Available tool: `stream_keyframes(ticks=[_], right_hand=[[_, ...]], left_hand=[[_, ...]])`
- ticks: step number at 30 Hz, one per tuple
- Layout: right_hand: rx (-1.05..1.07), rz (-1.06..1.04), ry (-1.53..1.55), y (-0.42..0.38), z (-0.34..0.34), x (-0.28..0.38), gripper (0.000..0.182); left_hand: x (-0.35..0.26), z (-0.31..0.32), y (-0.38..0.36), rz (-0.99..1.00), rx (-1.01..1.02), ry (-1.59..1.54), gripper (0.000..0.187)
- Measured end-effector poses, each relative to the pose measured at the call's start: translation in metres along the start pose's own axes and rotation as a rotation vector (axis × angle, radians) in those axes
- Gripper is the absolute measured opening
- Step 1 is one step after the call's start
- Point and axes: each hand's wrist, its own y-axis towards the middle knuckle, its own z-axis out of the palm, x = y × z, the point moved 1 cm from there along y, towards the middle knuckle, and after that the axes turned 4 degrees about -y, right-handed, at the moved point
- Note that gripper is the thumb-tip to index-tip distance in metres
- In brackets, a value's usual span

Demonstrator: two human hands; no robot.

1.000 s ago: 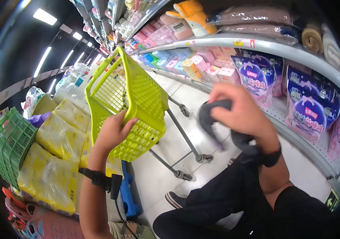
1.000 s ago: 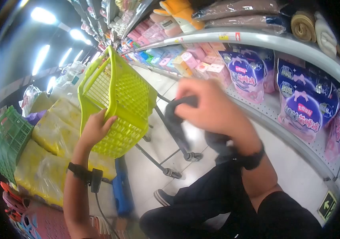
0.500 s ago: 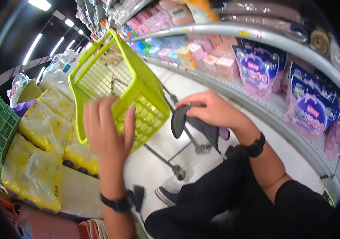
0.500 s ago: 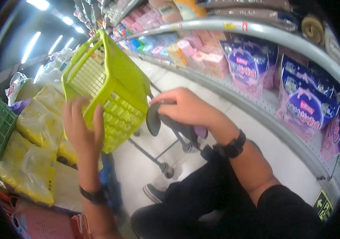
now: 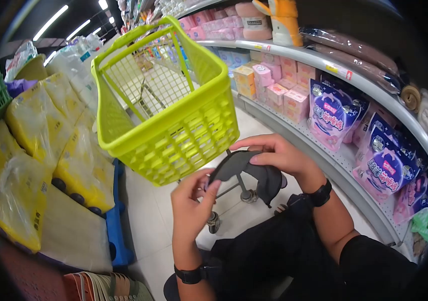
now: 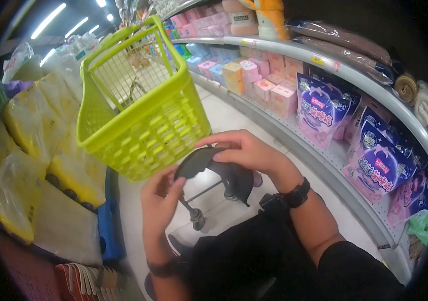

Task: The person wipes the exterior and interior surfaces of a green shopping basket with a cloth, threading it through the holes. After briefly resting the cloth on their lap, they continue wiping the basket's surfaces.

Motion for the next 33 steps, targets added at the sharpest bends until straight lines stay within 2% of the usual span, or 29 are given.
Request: stream_keyframes(ticks=[2,4,6,7,9,10,13,15,17,18,24,29,31,33], right_hand=[[0.118,0.135,-0.092,0.001,0.004,0.003,0.055],[0.159,0.167,-0.167,0.005,0.011,-0.013,0.059],[0.211,0.233,-0.259,0.006,0.018,-0.019,0.07],[0.215,0.235,-0.263,0.007,0.024,-0.024,0.07],[0.264,0.043,-0.145,0.013,0.037,-0.03,0.066],[0.282,0.039,-0.214,0.011,0.036,-0.025,0.058],[0.264,-0.024,-0.202,0.013,0.043,-0.03,0.049],[0.263,0.005,-0.208,0.014,0.05,-0.021,0.043],[0.196,-0.09,-0.193,0.013,0.055,-0.027,0.039],[0.169,-0.051,-0.046,0.013,0.06,-0.029,0.036],[0.036,-0.115,0.186,0.013,0.073,-0.032,0.034],[-0.071,-0.159,0.057,0.009,0.077,-0.027,0.029],[-0.072,-0.174,0.041,0.012,0.072,-0.014,0.028],[-0.169,-0.169,0.054,0.013,0.069,-0.005,0.023]], left_hand=[[-0.011,-0.004,0.001,-0.002,-0.023,-0.058,0.034],[-0.018,-0.006,0.0,-0.013,-0.042,-0.154,0.029],[-0.013,-0.007,-0.001,0.021,-0.038,-0.113,0.028],[-0.013,-0.007,0.0,0.058,-0.029,-0.068,0.027],[-0.015,-0.004,0.0,0.094,-0.037,-0.032,0.026],[-0.017,-0.003,0.0,0.129,-0.041,0.008,0.025],[-0.02,0.0,0.0,0.248,-0.016,0.073,0.023],[-0.021,0.0,-0.001,0.261,-0.01,0.124,0.024],[-0.023,0.001,-0.001,0.272,0.0,0.174,0.024],[-0.028,0.001,-0.002,0.299,-0.006,0.224,0.025],[-0.032,0.001,-0.001,0.341,-0.052,0.331,0.027],[-0.046,-0.002,-0.006,0.358,-0.033,0.426,0.036],[-0.072,-0.015,-0.007,0.652,-0.208,0.665,0.041],[-0.086,-0.038,-0.005,0.795,-0.513,0.836,0.04]])
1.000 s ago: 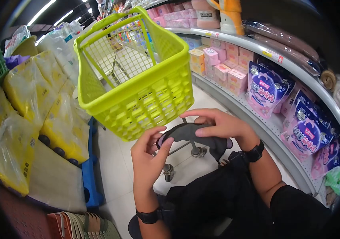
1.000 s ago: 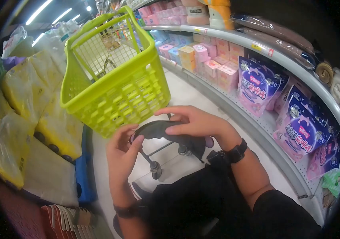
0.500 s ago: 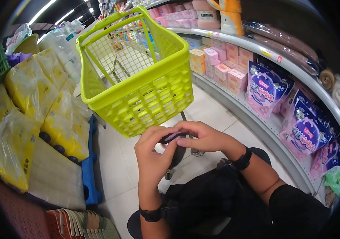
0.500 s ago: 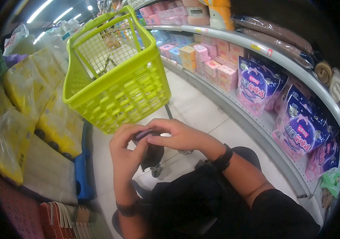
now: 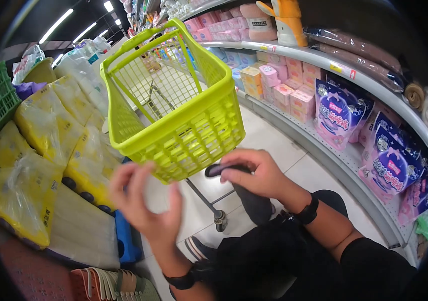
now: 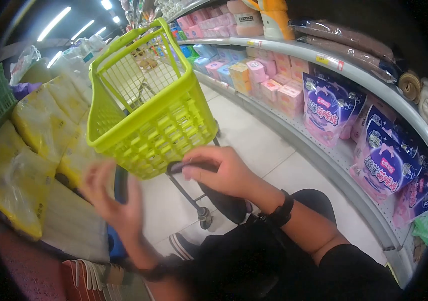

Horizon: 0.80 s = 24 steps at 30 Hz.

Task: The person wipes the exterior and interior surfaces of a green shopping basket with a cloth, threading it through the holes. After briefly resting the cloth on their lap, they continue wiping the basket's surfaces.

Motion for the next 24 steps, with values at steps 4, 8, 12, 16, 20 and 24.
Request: stream_keyframes(ticks=[4,8,12,16,20,24], right_hand=[[-0.249,-0.109,0.09,0.011,0.001,-0.006,0.02],[-0.297,-0.066,0.06,0.007,-0.005,-0.004,0.018],[-0.322,-0.015,-0.055,0.005,-0.009,0.003,0.017],[-0.423,-0.193,-0.163,0.005,-0.007,0.001,0.026],[-0.536,-0.243,-0.41,0.004,-0.005,0.014,0.027],[-0.643,-0.372,-0.527,0.003,-0.007,0.021,0.027]], left_hand=[[0.018,-0.008,0.053,0.164,-0.045,0.384,0.033],[0.036,0.002,0.059,0.04,0.27,0.135,0.024],[0.031,0.007,0.053,-0.009,0.219,0.18,0.02],[0.013,0.007,0.053,0.034,0.21,0.196,0.02],[-0.015,-0.004,0.072,0.095,0.371,0.229,0.019],[-0.047,0.009,0.122,-0.448,0.717,0.012,0.033]])
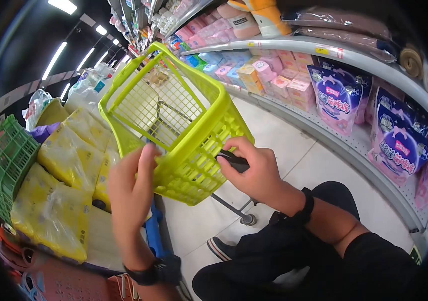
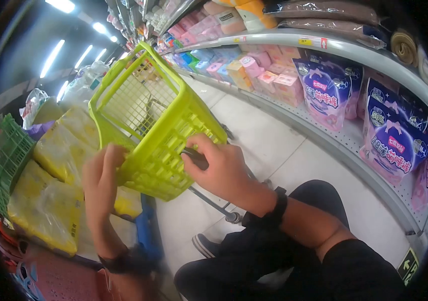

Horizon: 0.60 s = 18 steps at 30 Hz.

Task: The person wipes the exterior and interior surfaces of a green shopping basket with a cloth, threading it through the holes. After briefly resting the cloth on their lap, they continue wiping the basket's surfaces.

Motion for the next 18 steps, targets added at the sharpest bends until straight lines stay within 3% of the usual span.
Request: stream_keyframes(ticks=[1,2,4,5,7,11,13,18], right_hand=[[-0.043,-0.048,-0.058,-0.001,0.001,0.0,0.027],[-0.048,-0.051,-0.05,-0.002,0.002,-0.002,0.027],[-0.075,-0.073,-0.01,-0.003,0.002,-0.007,0.029],[-0.08,-0.081,-0.004,-0.002,0.0,-0.007,0.029],[-0.08,-0.128,-0.056,0.001,-0.003,-0.006,0.024],[-0.08,-0.096,-0.054,0.002,-0.006,-0.005,0.02],[-0.095,-0.114,-0.056,0.003,-0.007,-0.007,0.018],[-0.069,-0.07,-0.006,-0.002,-0.001,-0.005,0.028]], left_hand=[[-0.006,-0.001,0.019,0.052,0.145,0.075,0.037],[-0.003,0.007,0.039,0.055,0.14,0.084,0.037],[0.006,0.029,0.072,0.175,0.496,-0.12,0.035],[-0.001,0.032,0.075,0.18,0.489,-0.113,0.035],[-0.012,0.047,0.075,-0.309,0.812,-0.477,0.032],[-0.006,0.054,0.085,-0.426,0.933,-0.402,0.028],[0.003,0.057,0.092,-0.204,1.007,-0.302,0.027],[0.001,0.057,0.091,-0.234,0.982,-0.231,0.032]])
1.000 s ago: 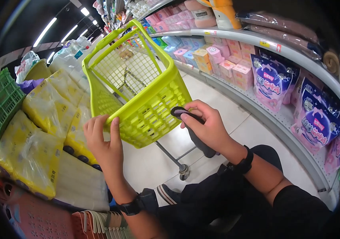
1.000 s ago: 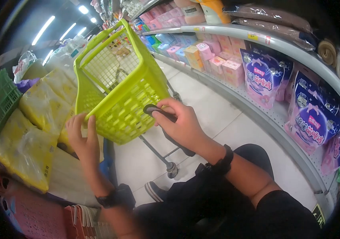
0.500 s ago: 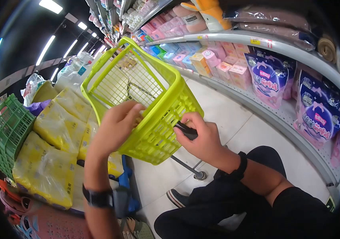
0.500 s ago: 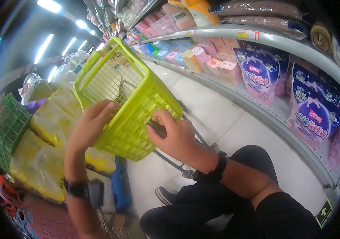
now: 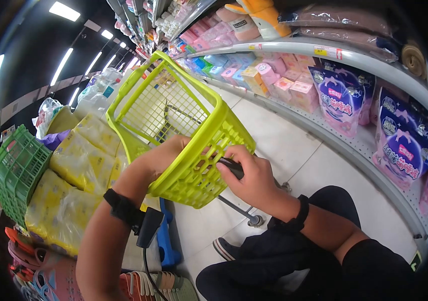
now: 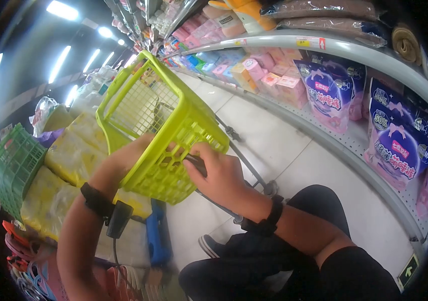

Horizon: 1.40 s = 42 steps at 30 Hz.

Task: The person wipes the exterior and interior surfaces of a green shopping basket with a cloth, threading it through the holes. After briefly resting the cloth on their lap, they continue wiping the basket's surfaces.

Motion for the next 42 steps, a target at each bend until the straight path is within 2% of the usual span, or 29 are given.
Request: stream_keyframes(ticks=[2,4,5,6,8,10,11,13,17,21,23,26,28,29,31,32,34,35,37,42], right_hand=[[-0.009,0.029,0.022,-0.002,-0.003,0.0,0.033],[0.066,0.023,0.0,-0.002,-0.008,0.001,0.039],[0.103,-0.041,-0.07,-0.002,-0.011,0.001,0.049],[0.103,-0.038,-0.071,-0.001,-0.016,0.003,0.049],[0.282,-0.048,-0.141,0.003,-0.023,0.013,0.052],[0.333,0.004,-0.189,0.005,-0.027,0.02,0.053],[0.383,0.055,-0.235,0.006,-0.028,0.023,0.053],[0.393,0.065,-0.245,0.007,-0.033,0.03,0.051],[0.361,0.012,-0.241,-0.003,-0.024,0.022,0.041],[0.441,-0.07,-0.229,0.006,-0.038,0.026,0.03],[0.695,-0.001,-0.257,0.016,-0.049,0.025,0.023],[0.714,0.04,-0.186,0.019,-0.053,0.016,0.023],[0.687,0.055,-0.171,0.021,-0.05,0.017,0.023],[0.593,0.107,-0.112,0.022,-0.048,0.018,0.023],[0.466,0.132,-0.063,0.022,-0.043,0.018,0.024],[0.462,0.132,-0.06,0.018,-0.037,0.015,0.024],[0.288,0.008,-0.077,0.011,-0.029,0.014,0.023],[0.294,-0.002,-0.123,0.01,-0.03,0.013,0.023],[0.315,0.028,-0.176,0.015,-0.038,0.015,0.023],[0.291,0.016,-0.322,0.023,-0.054,0.027,0.022]], left_hand=[[0.003,0.001,0.002,-0.013,-0.012,0.024,0.032],[0.009,-0.001,0.003,0.139,-0.024,0.109,0.029],[0.013,-0.002,0.003,0.14,-0.021,0.107,0.029],[0.017,-0.003,0.004,0.133,-0.04,0.076,0.028],[0.019,-0.004,0.004,0.128,-0.059,0.045,0.027],[0.017,-0.004,0.001,0.236,-0.166,0.282,0.028],[0.018,-0.005,0.001,0.237,-0.166,0.278,0.028],[0.019,-0.012,0.001,0.128,-0.397,0.639,0.029],[0.019,-0.004,-0.004,0.109,-0.354,0.535,0.031],[0.027,-0.001,-0.006,0.171,-0.126,0.113,0.033],[0.024,0.003,-0.009,0.186,-0.07,0.004,0.033],[0.013,0.006,-0.019,0.205,-0.039,0.103,0.035],[0.012,0.003,-0.017,0.287,-0.114,0.27,0.029],[0.016,0.001,-0.014,0.284,-0.119,0.271,0.029],[0.03,-0.006,-0.001,0.236,-0.326,0.173,0.023],[0.03,-0.008,0.001,0.234,-0.326,0.178,0.023],[0.028,-0.012,0.005,0.262,-0.509,0.441,0.02],[0.027,-0.01,0.006,0.261,-0.507,0.441,0.02],[0.024,-0.008,0.008,0.264,-0.415,0.174,0.021],[0.012,0.005,0.0,0.314,-0.273,0.15,0.022]])
